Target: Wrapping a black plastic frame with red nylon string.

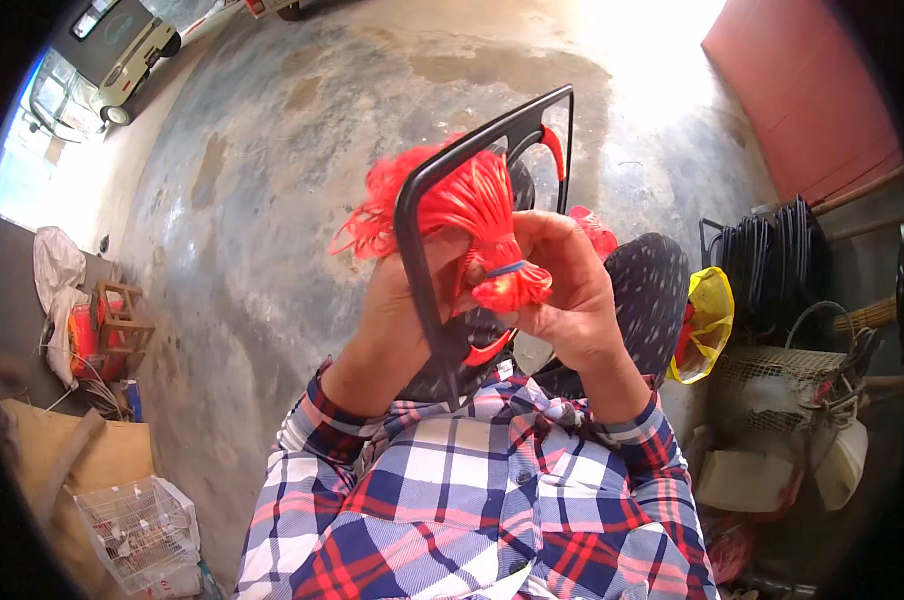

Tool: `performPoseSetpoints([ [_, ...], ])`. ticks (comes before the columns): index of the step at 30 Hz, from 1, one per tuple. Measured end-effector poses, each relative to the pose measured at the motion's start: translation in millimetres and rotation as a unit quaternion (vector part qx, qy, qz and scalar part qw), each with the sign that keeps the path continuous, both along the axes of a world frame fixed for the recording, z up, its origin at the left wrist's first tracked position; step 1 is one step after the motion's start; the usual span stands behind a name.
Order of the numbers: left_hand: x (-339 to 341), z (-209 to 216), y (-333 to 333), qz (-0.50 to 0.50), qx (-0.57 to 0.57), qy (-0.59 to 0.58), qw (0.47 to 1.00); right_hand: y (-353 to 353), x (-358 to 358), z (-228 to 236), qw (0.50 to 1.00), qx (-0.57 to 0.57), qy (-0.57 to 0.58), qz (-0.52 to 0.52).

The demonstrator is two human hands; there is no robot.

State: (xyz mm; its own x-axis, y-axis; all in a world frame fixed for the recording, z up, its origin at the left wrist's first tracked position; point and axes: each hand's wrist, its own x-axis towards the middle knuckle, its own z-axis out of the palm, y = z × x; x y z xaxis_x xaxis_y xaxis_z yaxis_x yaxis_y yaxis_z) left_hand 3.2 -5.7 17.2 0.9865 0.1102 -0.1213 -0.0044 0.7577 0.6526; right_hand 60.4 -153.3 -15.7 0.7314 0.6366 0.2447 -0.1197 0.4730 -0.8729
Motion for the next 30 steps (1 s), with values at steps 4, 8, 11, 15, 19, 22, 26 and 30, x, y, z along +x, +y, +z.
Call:
performPoseSetpoints([
  [4,0.2,-9.9,9.8,0.034,0.067,0.033,0.997,1.6,1.2,-1.3,0.94,-0.076,-0.302,-0.142],
  [8,2.8,-12.5,9.0,0.007,0.04,-0.007,0.999,0.6,-6.2,8.0,0.868,-0.141,-0.413,-0.236],
  [11,2.3,-8.5,2.8,0.018,0.099,0.04,0.994,-3.3,2.7,17.2,0.846,-0.139,-0.442,-0.264],
  [15,4.3,-10.8,10.1,-0.101,-0.029,-0.019,0.994,-17.2,17.1,16.0,0.959,0.077,-0.091,-0.256],
  [19,5.5,-13.5,24.9,-0.081,-0.04,-0.058,0.994,-64.3,58.9,51.2,0.936,0.23,0.105,-0.246],
  [22,5.1,-22.4,36.7,-0.065,-0.031,-0.066,0.995,-94.4,75.5,18.3,0.927,0.173,0.058,-0.327],
  [26,3.3,-29.5,44.4,-0.02,0.011,-0.06,0.998,-85.6,63.6,-32.3,0.899,-0.153,-0.151,-0.381],
  [30,7.1,-38.0,51.1,-0.073,-0.026,-0.024,0.997,-58.0,38.7,-61.0,0.829,-0.437,-0.262,-0.23],
])
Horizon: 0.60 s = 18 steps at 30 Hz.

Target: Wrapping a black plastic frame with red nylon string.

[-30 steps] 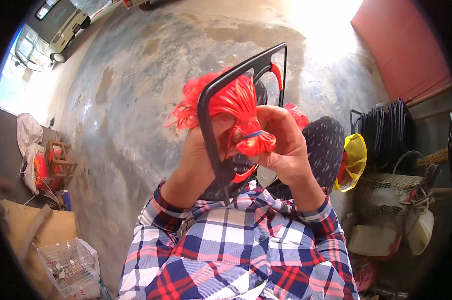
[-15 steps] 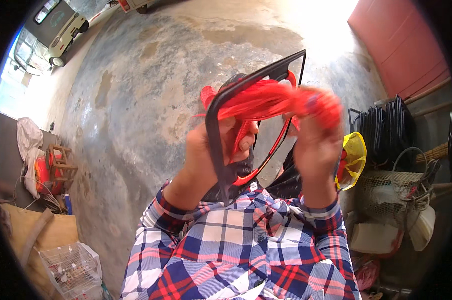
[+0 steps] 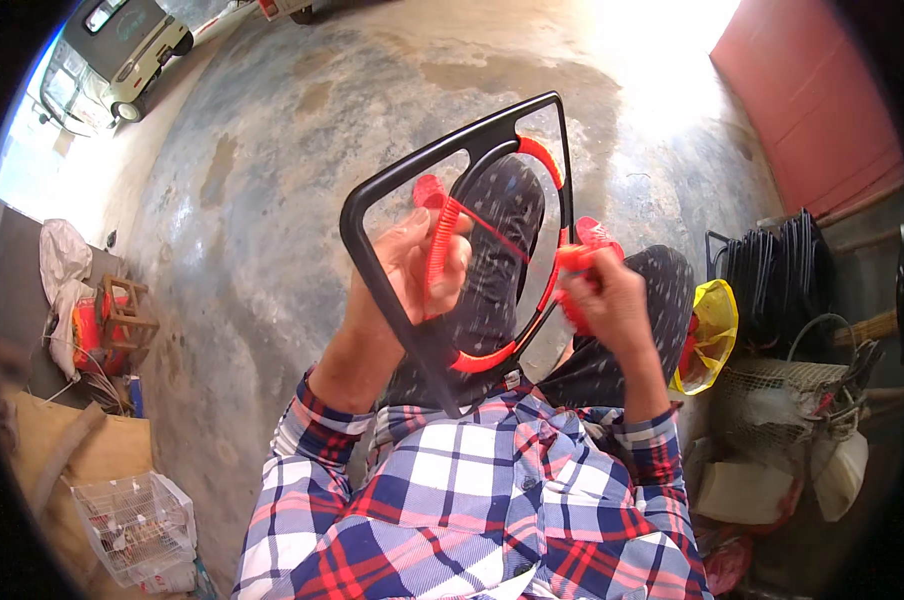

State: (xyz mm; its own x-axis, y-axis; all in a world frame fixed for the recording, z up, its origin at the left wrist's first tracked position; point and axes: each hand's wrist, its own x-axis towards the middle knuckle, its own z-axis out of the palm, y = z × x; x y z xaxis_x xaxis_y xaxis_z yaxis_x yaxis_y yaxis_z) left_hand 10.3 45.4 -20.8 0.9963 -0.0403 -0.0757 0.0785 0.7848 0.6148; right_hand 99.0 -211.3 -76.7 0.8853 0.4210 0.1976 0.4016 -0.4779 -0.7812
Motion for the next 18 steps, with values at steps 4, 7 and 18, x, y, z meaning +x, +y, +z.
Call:
performPoseSetpoints([
  [4,8.6,10.4,-6.4,-0.095,0.026,-0.026,0.995,32.1,-6.1,-4.6,0.994,-0.065,-0.061,0.07],
  [7,0.8,29.8,-32.4,0.019,0.098,-0.039,0.994,51.7,9.7,21.4,0.974,0.183,0.106,0.087],
  [18,0.6,46.7,-76.6,-0.008,-0.176,0.13,0.976,67.0,26.1,84.9,0.753,0.413,0.215,0.466],
])
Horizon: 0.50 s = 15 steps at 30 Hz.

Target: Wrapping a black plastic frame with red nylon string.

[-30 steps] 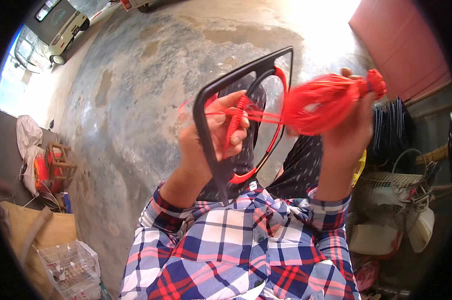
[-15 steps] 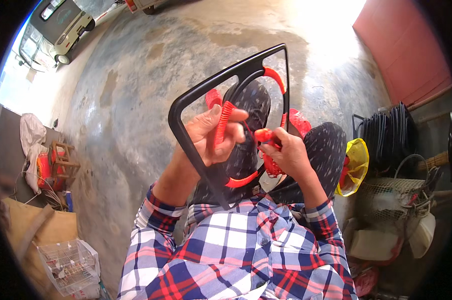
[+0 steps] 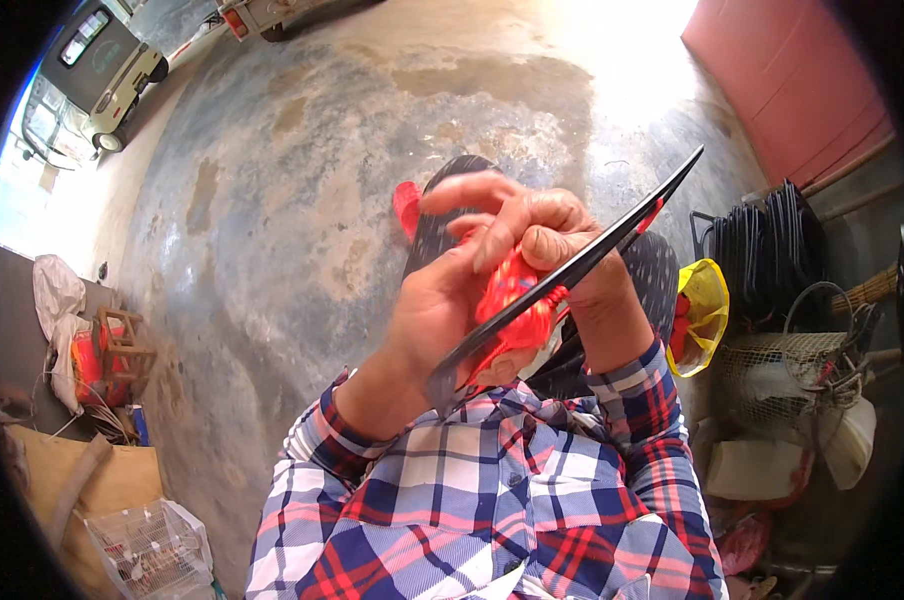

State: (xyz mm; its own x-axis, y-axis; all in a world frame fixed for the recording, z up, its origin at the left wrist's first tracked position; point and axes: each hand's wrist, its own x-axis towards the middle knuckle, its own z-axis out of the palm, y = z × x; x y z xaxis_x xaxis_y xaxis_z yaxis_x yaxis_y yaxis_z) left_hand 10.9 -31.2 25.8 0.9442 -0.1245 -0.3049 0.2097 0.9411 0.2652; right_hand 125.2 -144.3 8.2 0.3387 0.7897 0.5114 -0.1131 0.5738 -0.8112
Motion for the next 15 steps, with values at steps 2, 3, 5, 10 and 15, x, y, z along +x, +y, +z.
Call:
performPoseSetpoints([
  [2,0.5,10.7,0.7,-0.019,0.05,-0.01,0.999,-5.3,-0.4,-4.7,0.982,-0.022,-0.046,-0.184],
  [3,-0.2,3.7,1.9,0.032,0.046,0.012,0.998,-7.7,2.6,-18.4,0.968,-0.035,-0.046,-0.245],
  [5,-2.5,-6.2,20.0,0.028,0.135,-0.157,0.978,-21.1,-6.6,-30.0,0.965,-0.116,0.09,-0.217],
  [10,-2.5,-14.0,30.0,0.06,0.272,-0.108,0.954,-20.2,-54.7,-27.3,0.967,-0.103,0.105,-0.209],
  [15,2.9,-13.1,24.1,0.011,0.273,-0.132,0.953,-17.3,-52.8,-24.0,0.931,0.03,0.235,-0.278],
])
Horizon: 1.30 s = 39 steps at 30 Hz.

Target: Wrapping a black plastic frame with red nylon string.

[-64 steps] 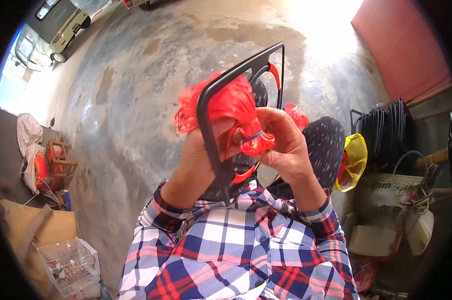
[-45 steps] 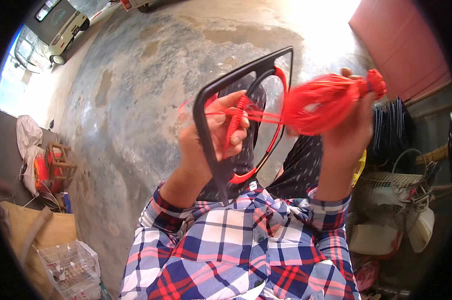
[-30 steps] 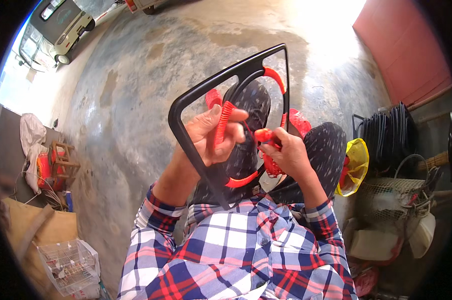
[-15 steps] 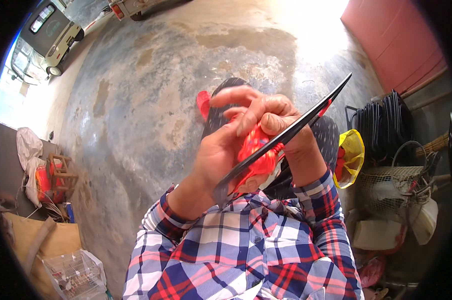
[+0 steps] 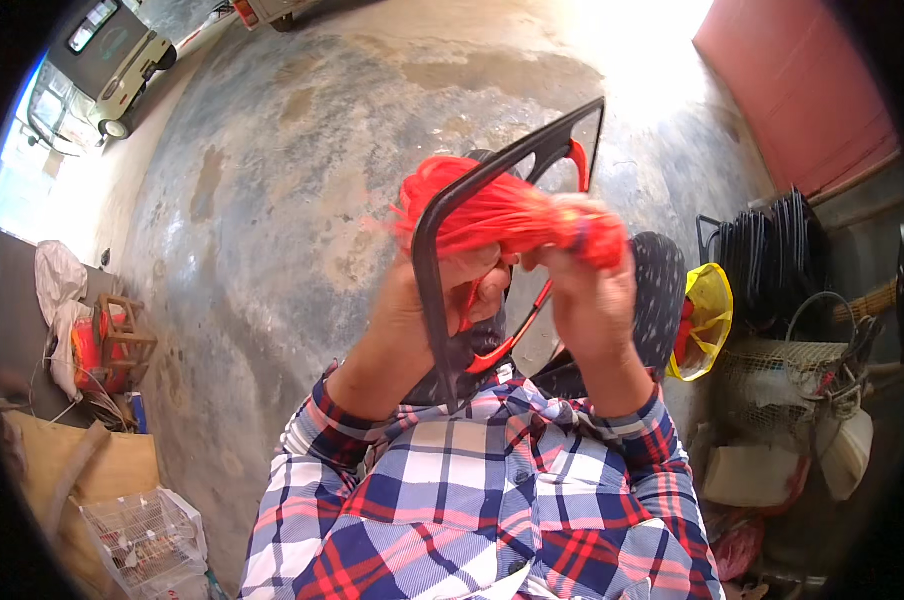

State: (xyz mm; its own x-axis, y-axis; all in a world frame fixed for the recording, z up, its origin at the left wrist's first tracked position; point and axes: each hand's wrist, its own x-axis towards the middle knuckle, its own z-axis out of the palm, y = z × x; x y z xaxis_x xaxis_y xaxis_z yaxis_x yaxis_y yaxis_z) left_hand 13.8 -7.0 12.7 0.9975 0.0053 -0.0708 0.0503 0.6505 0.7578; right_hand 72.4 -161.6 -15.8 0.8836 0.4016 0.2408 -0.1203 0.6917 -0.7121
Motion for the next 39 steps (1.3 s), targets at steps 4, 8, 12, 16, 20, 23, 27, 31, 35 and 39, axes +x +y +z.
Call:
performPoseSetpoints([
  [4,1.3,-11.6,16.7,-0.032,-0.074,-0.038,0.996,-42.9,33.8,3.9,0.967,0.254,0.017,0.033],
  [8,1.8,-19.2,25.7,-0.019,-0.066,-0.051,0.996,-66.7,49.1,27.3,0.978,0.203,-0.013,0.043],
  [12,-0.4,-18.6,29.1,0.003,-0.051,-0.053,0.997,-60.0,39.0,-12.6,0.998,-0.05,-0.002,-0.025],
  [16,2.6,-18.5,29.7,-0.028,-0.056,0.003,0.998,-29.0,16.5,-43.6,0.979,-0.205,-0.004,-0.012],
  [20,4.1,-16.5,33.9,-0.083,-0.052,0.027,0.995,-20.3,16.3,-31.1,0.982,-0.187,0.007,0.034],
  [23,10.5,-20.2,35.5,-0.116,-0.063,0.005,0.991,-31.4,17.8,-30.7,0.988,-0.14,0.05,0.042],
  [27,12.8,-15.6,33.9,-0.117,-0.047,0.029,0.992,-33.6,11.3,-27.7,0.991,-0.111,0.053,0.056],
  [31,11.2,-11.0,29.2,-0.088,-0.049,0.055,0.993,-35.3,13.0,-27.5,0.992,-0.097,0.055,0.054],
  [35,10.0,-5.9,28.3,-0.088,-0.035,0.069,0.993,-39.7,12.7,-27.5,0.993,-0.065,0.074,0.064],
  [39,10.3,-1.7,25.3,-0.115,-0.04,0.062,0.991,-40.6,14.3,-35.3,0.995,-0.034,0.062,0.07],
])
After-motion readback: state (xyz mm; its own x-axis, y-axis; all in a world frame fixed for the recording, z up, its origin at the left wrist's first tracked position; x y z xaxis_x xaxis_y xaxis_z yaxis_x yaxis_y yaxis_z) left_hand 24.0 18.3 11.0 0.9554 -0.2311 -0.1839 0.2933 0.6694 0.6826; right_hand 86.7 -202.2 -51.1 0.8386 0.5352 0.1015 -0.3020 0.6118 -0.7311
